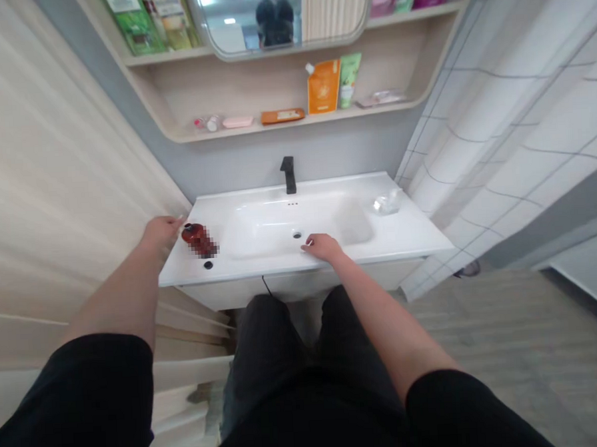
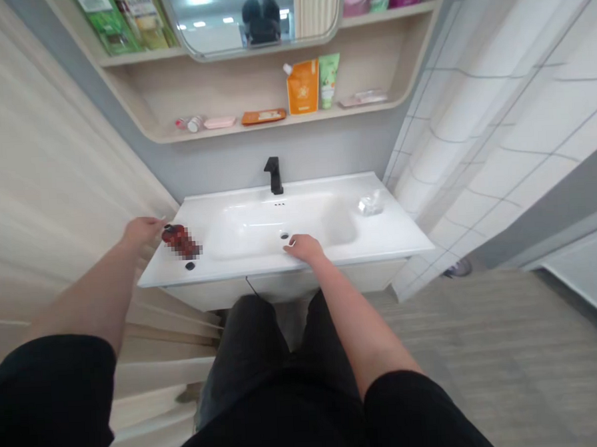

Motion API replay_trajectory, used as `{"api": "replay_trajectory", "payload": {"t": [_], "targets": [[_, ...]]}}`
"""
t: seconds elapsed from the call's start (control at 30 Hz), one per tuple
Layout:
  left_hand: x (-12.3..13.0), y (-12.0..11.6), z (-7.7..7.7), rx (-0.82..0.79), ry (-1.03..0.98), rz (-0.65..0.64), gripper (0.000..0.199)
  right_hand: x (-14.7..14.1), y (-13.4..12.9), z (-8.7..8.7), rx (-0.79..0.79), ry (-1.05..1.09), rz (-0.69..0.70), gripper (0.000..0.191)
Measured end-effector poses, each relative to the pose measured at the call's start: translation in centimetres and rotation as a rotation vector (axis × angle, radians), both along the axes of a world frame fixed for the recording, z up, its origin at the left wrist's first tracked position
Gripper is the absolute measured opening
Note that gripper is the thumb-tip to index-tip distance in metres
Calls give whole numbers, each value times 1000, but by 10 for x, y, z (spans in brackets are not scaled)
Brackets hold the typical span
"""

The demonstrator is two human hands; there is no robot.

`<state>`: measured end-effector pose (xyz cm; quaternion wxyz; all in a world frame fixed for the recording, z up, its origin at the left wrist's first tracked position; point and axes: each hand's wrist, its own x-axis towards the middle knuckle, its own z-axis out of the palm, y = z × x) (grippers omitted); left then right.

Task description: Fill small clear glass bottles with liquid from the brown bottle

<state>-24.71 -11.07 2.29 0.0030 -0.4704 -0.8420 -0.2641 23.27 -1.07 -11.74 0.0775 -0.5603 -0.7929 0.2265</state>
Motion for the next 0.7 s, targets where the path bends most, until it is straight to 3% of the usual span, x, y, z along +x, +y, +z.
{"api": "replay_trajectory", "payload": {"t": [0.1, 0.2, 0.27, 0.33, 0.43, 0.53, 0.63, 0.7], "targets": [[-17, -6, 15, 32, 55, 137, 32, 0, 0, 1, 6, 12, 2, 37], [-24, -12, 40, 366, 172, 175, 15, 1, 1, -1, 14, 38, 12, 36], [-13, -14, 52, 535, 202, 102, 19, 2, 3, -4, 16, 78, 16, 36], [16, -12, 51, 614, 138, -77, 30, 4, 6, -9, 15, 159, 55, 34], [88, 1, 16, 574, -151, -410, 38, 9, 8, -18, 3, 351, 163, 39], [176, 21, -45, 437, -376, -604, 36, 16, 10, -24, -42, 586, 244, 70], [250, 40, -99, 377, -401, -677, 27, 23, 14, -27, -103, 758, 247, 96], [282, 50, -123, 374, -442, -668, 23, 25, 19, -29, -113, 816, 224, 98]]}}
